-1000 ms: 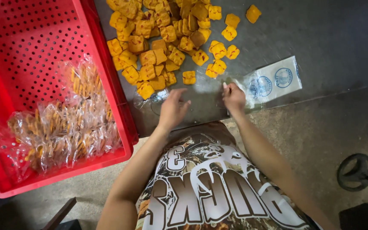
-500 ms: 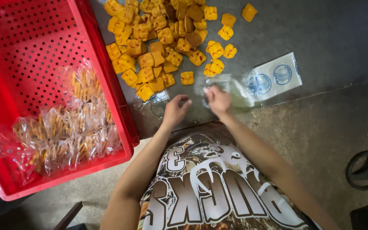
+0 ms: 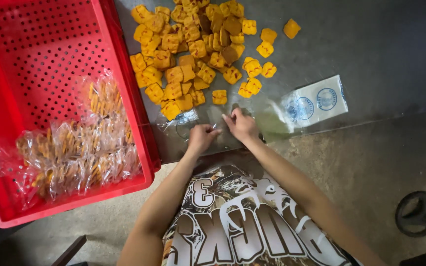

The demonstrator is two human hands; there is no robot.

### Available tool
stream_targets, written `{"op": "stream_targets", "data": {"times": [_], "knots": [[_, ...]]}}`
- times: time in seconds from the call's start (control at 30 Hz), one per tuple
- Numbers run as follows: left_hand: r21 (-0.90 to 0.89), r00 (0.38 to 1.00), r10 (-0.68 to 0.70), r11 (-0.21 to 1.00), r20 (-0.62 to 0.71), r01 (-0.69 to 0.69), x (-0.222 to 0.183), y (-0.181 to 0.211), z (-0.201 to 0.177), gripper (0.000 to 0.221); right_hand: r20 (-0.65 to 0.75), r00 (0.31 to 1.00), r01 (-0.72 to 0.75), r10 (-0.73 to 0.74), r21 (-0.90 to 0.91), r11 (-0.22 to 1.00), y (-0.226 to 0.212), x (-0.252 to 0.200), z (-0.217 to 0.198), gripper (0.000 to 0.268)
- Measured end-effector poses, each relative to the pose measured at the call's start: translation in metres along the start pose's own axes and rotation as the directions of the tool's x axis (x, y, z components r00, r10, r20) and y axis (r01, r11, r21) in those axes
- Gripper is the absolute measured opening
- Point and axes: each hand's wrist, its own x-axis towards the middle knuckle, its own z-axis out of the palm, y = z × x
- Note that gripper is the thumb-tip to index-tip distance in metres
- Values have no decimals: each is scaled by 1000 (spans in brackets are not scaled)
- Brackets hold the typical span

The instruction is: The person packs biscuits into plastic bags by hand and places the filled bags into a basket.

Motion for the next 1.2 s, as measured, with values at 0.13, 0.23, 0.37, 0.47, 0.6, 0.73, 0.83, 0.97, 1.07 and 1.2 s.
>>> {"op": "stream_targets", "data": {"times": [0.13,0.23,0.37,0.47,0.6,0.73,0.83,0.97,1.07,1.2], "knots": [[-171,999,20,985,26,-15,-24,32,-37,29,-14,1000,-22,21,-129,991,-2,-3,1,47],[-207,997,-70,976,-26,63,-52,50,-79,31,70,995,-54,66,-161,986,-2,1,-4,50],[-296,985,-10,954,-170,-42,-78,63,-124,37,140,985,-82,104,-153,985,-12,6,-23,47],[-130,988,86,986,-125,-102,-76,73,-126,27,243,956,-221,163,237,946,-32,2,-51,47],[96,959,284,954,11,-283,-65,108,-77,21,342,838,109,-425,660,744,-44,-18,-78,30],[158,956,270,955,-118,-251,-56,132,-72,12,355,929,-81,-108,479,874,-19,-10,-108,26],[230,926,293,943,-237,-240,-51,141,-60,7,264,962,-73,-64,476,876,-9,-12,-105,25],[-51,902,412,906,-129,-421,-73,166,-15,7,94,991,30,-93,528,848,7,7,-89,33],[251,920,374,908,-122,-336,-66,164,-18,16,59,998,15,-31,257,966,23,27,-102,14],[289,921,168,955,-352,-63,-67,148,-32,51,415,843,114,-342,484,868,48,67,-124,48]]}}
